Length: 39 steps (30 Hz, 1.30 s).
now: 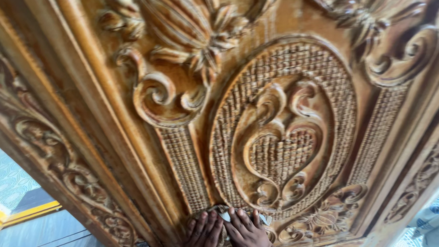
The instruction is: The person uses a white cloth to wipe and polish the surface of an ornately carved wooden panel. They move the cloth over the raised floral and scroll motifs, cleaning the grooves and flat areas of the wood.
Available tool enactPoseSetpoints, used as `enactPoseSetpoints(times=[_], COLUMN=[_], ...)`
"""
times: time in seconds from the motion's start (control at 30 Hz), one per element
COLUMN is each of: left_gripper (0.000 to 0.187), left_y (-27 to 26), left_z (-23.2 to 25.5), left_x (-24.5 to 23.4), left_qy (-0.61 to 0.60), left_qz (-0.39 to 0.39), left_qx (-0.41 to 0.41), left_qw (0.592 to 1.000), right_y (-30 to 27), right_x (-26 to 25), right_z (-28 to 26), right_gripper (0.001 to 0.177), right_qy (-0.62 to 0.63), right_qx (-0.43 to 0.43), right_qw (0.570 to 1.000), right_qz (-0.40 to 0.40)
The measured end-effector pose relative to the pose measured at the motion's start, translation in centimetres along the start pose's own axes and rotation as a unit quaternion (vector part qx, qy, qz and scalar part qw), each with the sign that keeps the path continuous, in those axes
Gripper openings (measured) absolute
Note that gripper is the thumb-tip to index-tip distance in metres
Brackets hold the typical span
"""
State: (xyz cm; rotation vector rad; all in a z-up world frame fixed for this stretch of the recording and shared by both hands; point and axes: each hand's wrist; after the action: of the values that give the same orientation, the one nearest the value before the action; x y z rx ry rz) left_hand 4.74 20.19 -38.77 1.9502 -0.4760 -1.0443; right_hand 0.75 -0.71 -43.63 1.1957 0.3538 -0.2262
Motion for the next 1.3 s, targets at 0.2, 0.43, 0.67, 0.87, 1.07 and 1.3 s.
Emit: enactPoseSetpoints(times=[0.2, 0.43, 0.67, 0.87, 1.07, 1.3], left_gripper=[0.041, 0.037, 0.021, 0.025, 0.043, 0.054], left_y=[0.4, -3.3, -6.3, -1.6, 8.0, 21.7], left_z=[-3.2, -2.1, 0.2, 7.7, 14.0, 18.5], left_x=[-2.6, 8.5, 19.8, 21.3, 16.9, 11.9], left_qy=[-0.020, 0.067, 0.241, 0.201, 0.074, -0.030], left_qz=[0.067, 0.272, 0.393, 0.281, 0.139, -0.049], left_qx=[-0.082, -0.043, 0.124, 0.175, 0.160, 0.111], left_qw=[0.994, 0.959, 0.879, 0.922, 0.974, 0.992], right_y=[7.8, 4.4, -4.5, -12.8, -15.8, -11.1], right_x=[-3.0, -2.1, -0.5, -1.7, -4.7, -11.1], right_z=[-0.5, 1.3, 5.9, 12.8, 19.8, 28.4], right_gripper=[0.063, 0.052, 0.040, 0.048, 0.048, 0.050], right_qy=[0.032, -0.022, -0.078, -0.049, -0.062, -0.069], right_qx=[-0.010, -0.018, -0.080, -0.088, 0.053, 0.154], right_qw=[0.999, 0.999, 0.993, 0.992, 0.991, 0.986], right_qz=[-0.031, -0.019, 0.041, -0.081, -0.101, -0.009])
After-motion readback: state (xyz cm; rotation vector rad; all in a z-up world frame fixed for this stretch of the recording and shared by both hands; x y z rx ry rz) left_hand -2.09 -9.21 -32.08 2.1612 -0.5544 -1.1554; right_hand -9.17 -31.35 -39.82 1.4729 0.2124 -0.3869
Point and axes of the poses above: each hand's wrist, its own y-axis towards the middle knuckle, its own x-axis out of the palm, z = x × y, and after that the axes turned 12 degrees about -y, right-handed
